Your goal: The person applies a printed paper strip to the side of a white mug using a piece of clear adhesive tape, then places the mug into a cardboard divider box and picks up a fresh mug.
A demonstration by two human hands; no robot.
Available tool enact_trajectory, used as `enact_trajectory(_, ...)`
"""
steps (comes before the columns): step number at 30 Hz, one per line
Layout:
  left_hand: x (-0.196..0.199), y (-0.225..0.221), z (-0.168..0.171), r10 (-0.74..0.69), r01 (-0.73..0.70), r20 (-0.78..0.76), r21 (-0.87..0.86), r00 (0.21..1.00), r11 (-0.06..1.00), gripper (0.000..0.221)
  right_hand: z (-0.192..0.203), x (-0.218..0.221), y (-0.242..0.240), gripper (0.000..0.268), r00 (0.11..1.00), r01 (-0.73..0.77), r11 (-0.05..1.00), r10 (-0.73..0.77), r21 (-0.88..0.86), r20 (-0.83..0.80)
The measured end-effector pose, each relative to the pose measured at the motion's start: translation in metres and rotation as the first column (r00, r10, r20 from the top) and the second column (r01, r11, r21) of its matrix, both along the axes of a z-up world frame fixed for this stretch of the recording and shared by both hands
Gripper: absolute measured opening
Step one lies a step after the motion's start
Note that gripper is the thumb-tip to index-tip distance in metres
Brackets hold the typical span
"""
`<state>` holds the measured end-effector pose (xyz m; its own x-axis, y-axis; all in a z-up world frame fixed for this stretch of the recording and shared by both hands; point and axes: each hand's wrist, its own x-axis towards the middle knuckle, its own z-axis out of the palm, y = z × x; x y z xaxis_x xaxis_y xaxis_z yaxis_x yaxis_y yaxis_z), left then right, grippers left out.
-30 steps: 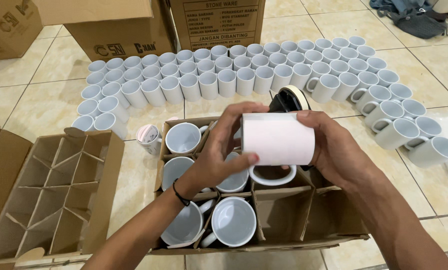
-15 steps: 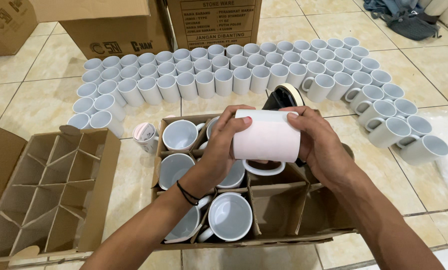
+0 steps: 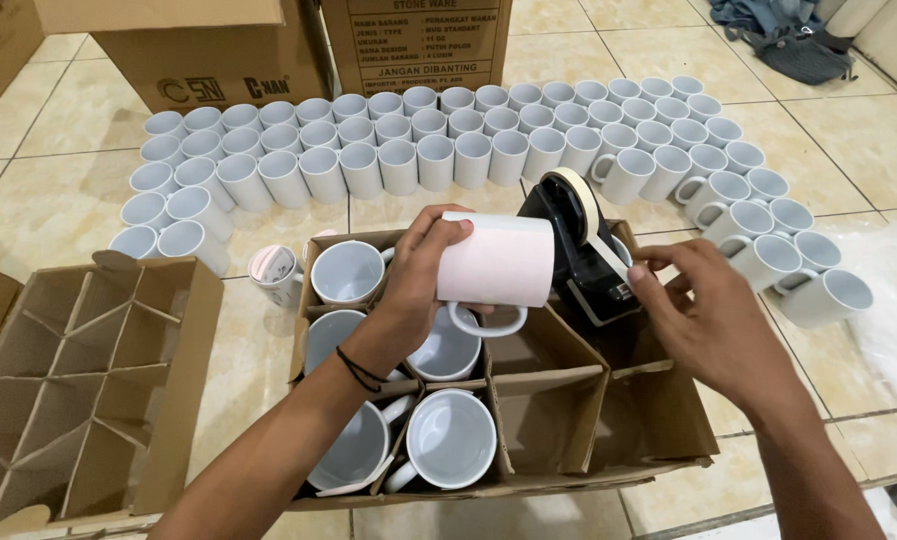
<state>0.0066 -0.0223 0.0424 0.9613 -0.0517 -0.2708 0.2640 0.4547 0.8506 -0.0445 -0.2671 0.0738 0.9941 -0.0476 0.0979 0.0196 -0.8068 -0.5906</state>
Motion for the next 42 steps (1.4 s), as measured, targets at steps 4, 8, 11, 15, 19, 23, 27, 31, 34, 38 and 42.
enact_trajectory(4,0.002,0.0,-0.005,-0.013,0.014,-0.026,0.004,1.0,1.0,0.028,-0.004,0.0,0.007,0.03,0.984,0.13,0.986,-0.116,0.103,-0.132)
enact_trajectory(8,0.004,0.003,-0.015,-0.034,0.034,0.034,-0.005,0.999,0.999,0.03,-0.01,0.006,0.0,0.019,0.979,0.177,0.937,-0.135,0.302,-0.155)
enact_trajectory(11,0.004,0.003,-0.017,-0.031,0.032,0.045,-0.004,0.998,0.999,0.03,-0.01,0.01,0.0,0.016,0.972,0.21,0.878,-0.14,0.43,-0.188)
enact_trajectory(15,0.003,0.003,-0.015,-0.046,0.046,0.04,-0.004,0.998,0.999,0.033,-0.007,0.012,0.001,0.016,0.963,0.258,0.731,-0.14,0.632,-0.231)
enact_trajectory(19,0.005,0.004,-0.018,-0.054,0.055,0.038,-0.023,0.998,0.998,0.034,0.01,-0.004,0.011,0.017,0.962,0.271,0.781,-0.208,0.563,-0.175)
enact_trajectory(23,0.003,0.006,-0.016,-0.055,0.056,0.028,-0.029,0.998,0.998,0.034,0.006,-0.011,0.014,0.018,0.965,0.26,0.799,-0.241,0.542,-0.109)
enact_trajectory(27,0.0,0.007,-0.013,-0.069,0.069,0.01,-0.035,0.998,0.997,0.035,0.003,-0.018,0.019,0.039,0.954,0.282,0.692,-0.277,0.664,-0.116)
enact_trajectory(31,0.0,0.007,-0.017,-0.061,0.062,0.017,-0.041,0.998,0.997,0.036,-0.014,-0.022,0.013,0.025,0.957,0.273,0.667,-0.264,0.693,-0.122)
enact_trajectory(34,0.001,0.007,-0.018,-0.048,0.048,0.011,-0.043,0.999,0.998,0.034,-0.032,-0.022,0.012,0.015,0.974,0.165,0.527,-0.218,0.833,-0.055)
enact_trajectory(38,0.002,0.005,-0.019,-0.041,0.043,0.033,-0.047,0.999,0.998,0.035,-0.045,-0.016,0.009,0.015,0.972,0.125,0.392,-0.234,0.911,-0.033)
enact_trajectory(42,0.003,0.004,-0.022,-0.037,0.038,0.015,-0.062,0.999,0.997,0.037,-0.047,-0.003,0.006,0.016,0.976,0.046,0.315,-0.217,0.948,0.024)
